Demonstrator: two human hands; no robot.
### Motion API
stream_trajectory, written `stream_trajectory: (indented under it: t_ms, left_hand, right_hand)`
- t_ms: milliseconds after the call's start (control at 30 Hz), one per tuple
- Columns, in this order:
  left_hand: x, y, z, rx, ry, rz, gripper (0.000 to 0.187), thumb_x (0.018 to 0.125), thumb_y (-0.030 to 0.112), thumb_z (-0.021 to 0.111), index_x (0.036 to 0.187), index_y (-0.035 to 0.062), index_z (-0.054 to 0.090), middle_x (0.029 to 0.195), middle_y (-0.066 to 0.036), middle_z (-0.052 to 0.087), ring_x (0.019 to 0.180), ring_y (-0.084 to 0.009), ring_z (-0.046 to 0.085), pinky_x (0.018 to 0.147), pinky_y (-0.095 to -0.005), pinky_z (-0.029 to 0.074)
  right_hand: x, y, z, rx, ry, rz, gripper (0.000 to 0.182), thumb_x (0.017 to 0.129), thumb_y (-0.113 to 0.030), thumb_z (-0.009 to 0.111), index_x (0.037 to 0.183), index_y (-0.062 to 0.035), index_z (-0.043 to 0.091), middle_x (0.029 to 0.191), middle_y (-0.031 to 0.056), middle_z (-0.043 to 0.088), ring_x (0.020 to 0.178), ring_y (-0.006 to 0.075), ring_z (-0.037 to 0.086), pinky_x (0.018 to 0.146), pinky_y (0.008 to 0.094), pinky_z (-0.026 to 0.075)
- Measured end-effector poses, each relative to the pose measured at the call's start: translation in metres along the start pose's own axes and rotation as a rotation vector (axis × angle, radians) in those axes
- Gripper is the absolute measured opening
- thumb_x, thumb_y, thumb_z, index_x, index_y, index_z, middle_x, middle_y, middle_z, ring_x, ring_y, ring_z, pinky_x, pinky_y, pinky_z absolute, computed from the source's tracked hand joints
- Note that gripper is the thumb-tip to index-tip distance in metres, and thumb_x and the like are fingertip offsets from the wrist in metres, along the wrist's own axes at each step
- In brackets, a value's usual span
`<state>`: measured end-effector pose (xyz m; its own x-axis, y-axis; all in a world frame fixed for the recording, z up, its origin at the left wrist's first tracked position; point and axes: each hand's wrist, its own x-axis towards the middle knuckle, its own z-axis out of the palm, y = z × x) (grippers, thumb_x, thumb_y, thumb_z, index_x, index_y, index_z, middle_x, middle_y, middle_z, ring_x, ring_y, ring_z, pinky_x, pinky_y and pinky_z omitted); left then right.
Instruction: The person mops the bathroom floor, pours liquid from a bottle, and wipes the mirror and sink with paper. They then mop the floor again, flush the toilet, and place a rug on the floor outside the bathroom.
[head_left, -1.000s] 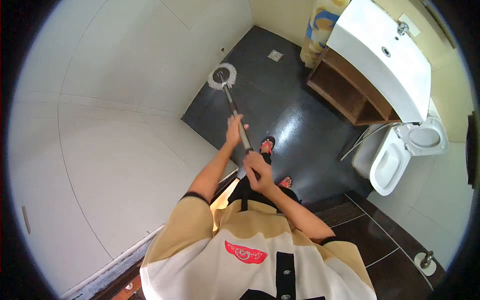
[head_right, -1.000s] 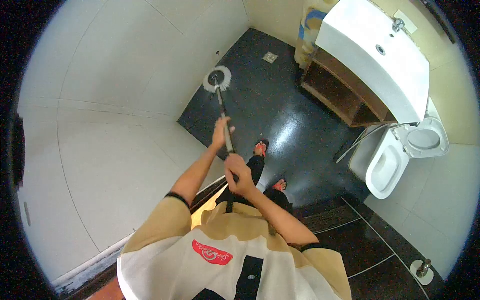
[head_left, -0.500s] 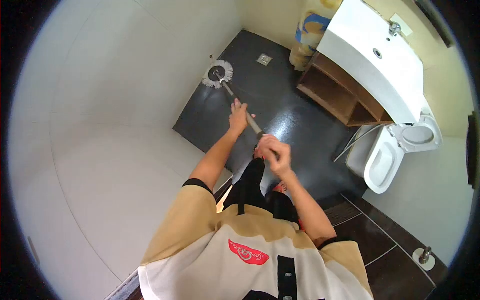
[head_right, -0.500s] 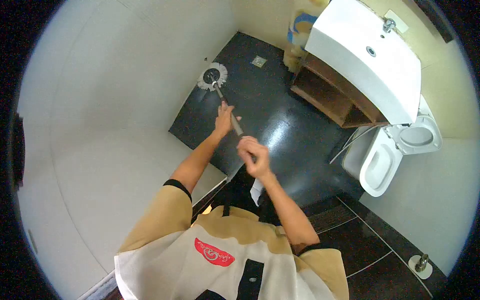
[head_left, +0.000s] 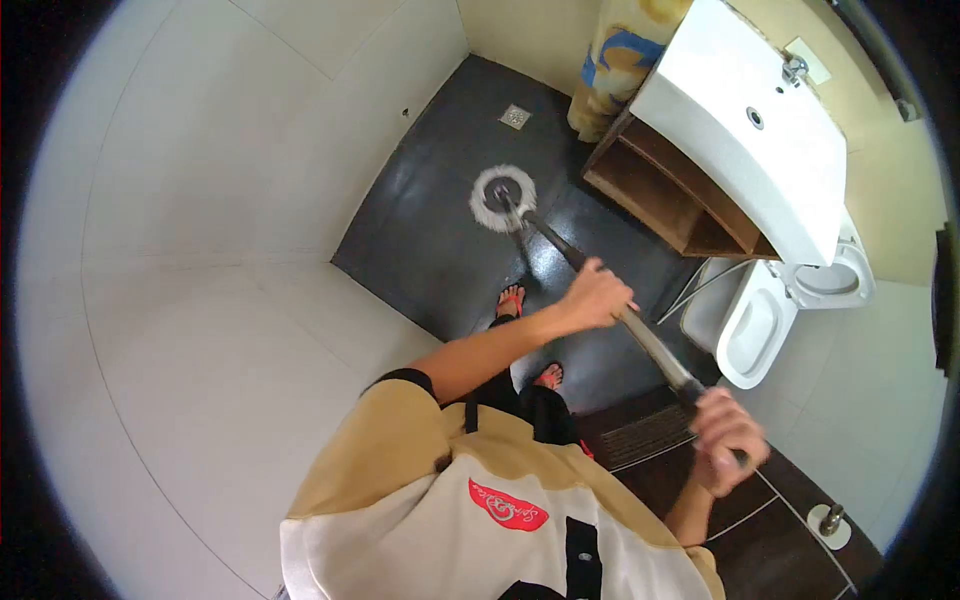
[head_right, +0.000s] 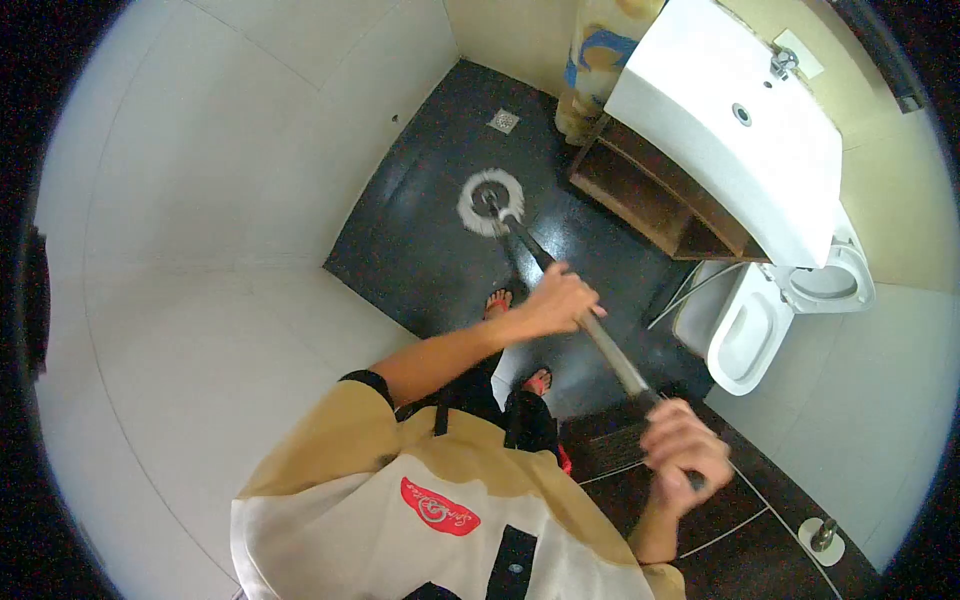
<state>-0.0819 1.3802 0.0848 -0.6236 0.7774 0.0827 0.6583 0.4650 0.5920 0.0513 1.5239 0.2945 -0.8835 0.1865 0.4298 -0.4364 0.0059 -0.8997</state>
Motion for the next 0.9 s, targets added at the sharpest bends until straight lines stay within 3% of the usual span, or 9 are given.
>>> stream_trajectory:
  t_ms: [100,133,200,233,367,567,767,867,900]
  left_hand:
    - [-0.011,-0.084,0.013,0.131,-0.064,-0.157,0.025,0.077,0.037,0.058,0.073,0.0131,0.06,0.08,-0.006,0.06,0.087,-0.0265,0.057,0.082,-0.0551,0.034]
    - [-0.021,-0.124,0.029,0.222,-0.007,-0.209,0.016,0.065,0.021,0.067,0.078,0.0151,0.059,0.09,-0.004,0.058,0.092,-0.0255,0.054,0.078,-0.06,0.034]
    - [-0.043,-0.193,0.041,0.101,0.161,-0.419,0.03,0.068,0.019,0.066,0.094,0.0155,0.053,0.114,-0.002,0.048,0.127,-0.0225,0.032,0.084,-0.0655,0.031]
    - [-0.044,-0.208,0.033,0.098,0.134,-0.534,0.026,0.074,0.029,0.064,0.094,0.0154,0.052,0.113,0.0,0.05,0.129,-0.0241,0.031,0.084,-0.0642,0.032]
    - [-0.047,-0.206,-0.006,0.096,0.236,-0.622,0.034,0.079,0.046,0.058,0.087,0.013,0.052,0.102,-0.002,0.055,0.122,-0.0298,0.039,0.081,-0.0566,0.034]
    - [-0.132,-0.143,-0.001,0.156,0.562,-0.586,0.029,0.076,0.038,0.063,0.081,0.0117,0.052,0.087,-0.005,0.056,0.104,-0.035,0.048,0.074,-0.0485,0.038]
    - [-0.282,-0.127,0.04,0.077,0.499,-0.696,0.026,0.065,0.014,0.07,0.085,0.0113,0.053,0.091,-0.006,0.056,0.102,-0.0329,0.048,0.074,-0.0486,0.041]
    - [-0.306,-0.125,0.046,0.248,0.258,-0.766,0.028,0.064,0.01,0.068,0.088,0.0114,0.053,0.095,-0.006,0.055,0.104,-0.032,0.047,0.074,-0.0493,0.041]
    - [-0.307,-0.114,0.057,0.254,0.302,-0.772,0.028,0.063,0.01,0.067,0.088,0.0114,0.053,0.095,-0.006,0.055,0.105,-0.0317,0.047,0.074,-0.0495,0.041]
  right_hand:
    - [-0.027,0.084,0.033,-0.043,0.078,0.036,0.02,0.067,-0.01,0.058,0.055,0.003,0.049,0.06,0.0135,0.057,0.058,0.0261,0.056,0.067,0.0454,0.047]
    - [-0.032,0.113,0.045,-0.047,0.048,0.083,0.02,0.068,-0.011,0.057,0.057,0.0038,0.051,0.062,0.0138,0.058,0.063,0.0269,0.058,0.072,0.0454,0.047]
    - [-0.039,0.162,0.066,-0.222,-0.06,0.227,0.021,0.072,-0.013,0.054,0.059,0.0041,0.052,0.066,0.0141,0.058,0.07,0.0274,0.059,0.08,0.0449,0.046]
    - [-0.032,0.189,0.089,-0.059,-0.057,0.126,0.018,0.07,-0.012,0.052,0.06,0.0029,0.051,0.061,0.0148,0.056,0.063,0.0269,0.056,0.077,0.044,0.044]
    - [-0.004,0.207,0.113,0.159,-0.07,0.122,0.016,0.067,-0.012,0.05,0.058,0.0007,0.05,0.06,0.0134,0.056,0.062,0.0264,0.055,0.079,0.0431,0.042]
    - [-0.001,0.159,0.1,0.348,-0.307,0.264,0.018,0.062,-0.016,0.053,0.054,-0.0005,0.048,0.056,0.0124,0.054,0.059,0.026,0.054,0.077,0.0417,0.042]
    - [-0.087,0.163,0.125,0.462,-0.547,0.286,0.013,0.068,-0.008,0.057,0.062,0.0028,0.054,0.064,0.0106,0.058,0.063,0.0233,0.057,0.076,0.0382,0.045]
    - [-0.122,0.158,0.119,0.418,-0.558,0.303,0.012,0.07,-0.006,0.056,0.064,0.0038,0.053,0.065,0.0109,0.057,0.064,0.0228,0.056,0.076,0.0354,0.045]
    - [-0.124,0.15,0.113,0.363,-0.557,0.322,0.012,0.07,-0.006,0.055,0.064,0.0039,0.053,0.065,0.0109,0.057,0.064,0.0228,0.056,0.075,0.0345,0.045]
